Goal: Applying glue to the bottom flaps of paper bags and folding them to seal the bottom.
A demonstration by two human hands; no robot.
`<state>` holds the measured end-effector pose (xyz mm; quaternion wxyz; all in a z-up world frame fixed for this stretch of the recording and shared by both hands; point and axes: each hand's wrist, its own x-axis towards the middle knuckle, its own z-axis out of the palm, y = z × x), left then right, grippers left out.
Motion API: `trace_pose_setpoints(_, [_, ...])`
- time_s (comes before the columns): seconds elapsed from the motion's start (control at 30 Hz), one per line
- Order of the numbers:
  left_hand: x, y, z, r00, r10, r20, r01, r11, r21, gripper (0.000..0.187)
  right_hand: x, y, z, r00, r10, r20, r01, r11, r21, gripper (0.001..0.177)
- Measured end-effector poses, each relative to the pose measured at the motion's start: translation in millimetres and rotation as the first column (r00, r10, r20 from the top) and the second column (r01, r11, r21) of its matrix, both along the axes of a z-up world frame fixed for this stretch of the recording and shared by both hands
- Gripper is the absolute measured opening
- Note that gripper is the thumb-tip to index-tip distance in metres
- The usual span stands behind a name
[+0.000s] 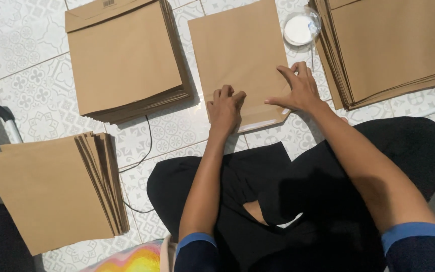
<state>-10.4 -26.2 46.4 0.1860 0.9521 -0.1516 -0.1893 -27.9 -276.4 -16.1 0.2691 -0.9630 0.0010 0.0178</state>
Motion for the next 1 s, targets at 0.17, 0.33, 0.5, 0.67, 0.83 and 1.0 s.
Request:
trace_pose_setpoints(0.17, [-0.2, 1.6, -11.0, 0.999, 0.05, -0.006, -0.051, 0.998, -0.041, 0.028, 1.0, -11.4, -13.5, 0.998, -0.015, 0.057, 0.009, 0.993, 0.116, 0.089])
trace_pose_setpoints(0.33, [-1.7, 3.1, -23.7, 0.997, 0.07, -0.015, -0.07, 0.996, -0.048, 0.035, 9.9, -28.7, -47.5, 0.992, -0.081, 0.096, 0.065, 0.984, 0.166, 0.038])
trace_pose_setpoints(0.5, [-2.7, 2.5, -23.5, 0.995, 0.094, -0.031, -0.096, 0.992, -0.077, 0.039, 18.7, -37.0, -66.4, 0.973, -0.175, 0.149, 0.145, 0.97, 0.193, 0.016])
trace_pose_setpoints(0.67, [-2.5, 0.5, -22.3, 0.993, 0.112, -0.047, -0.115, 0.99, -0.076, 0.039, 12.0, -31.3, -50.7, 0.98, -0.146, 0.136, 0.127, 0.983, 0.135, 0.02])
trace_pose_setpoints(0.83, [-1.5, -0.6, -18.4, 0.992, 0.114, -0.049, -0.117, 0.991, -0.07, 0.039, 10.4, -23.8, -26.6, 0.995, -0.081, 0.065, 0.076, 0.994, 0.075, 0.049])
trace_pose_setpoints(1.0, [1.3, -0.1, -25.1, 0.994, 0.095, -0.049, -0.098, 0.993, -0.063, 0.036, 11.0, -17.5, -18.1, 0.987, -0.156, -0.034, 0.157, 0.987, 0.041, 0.071])
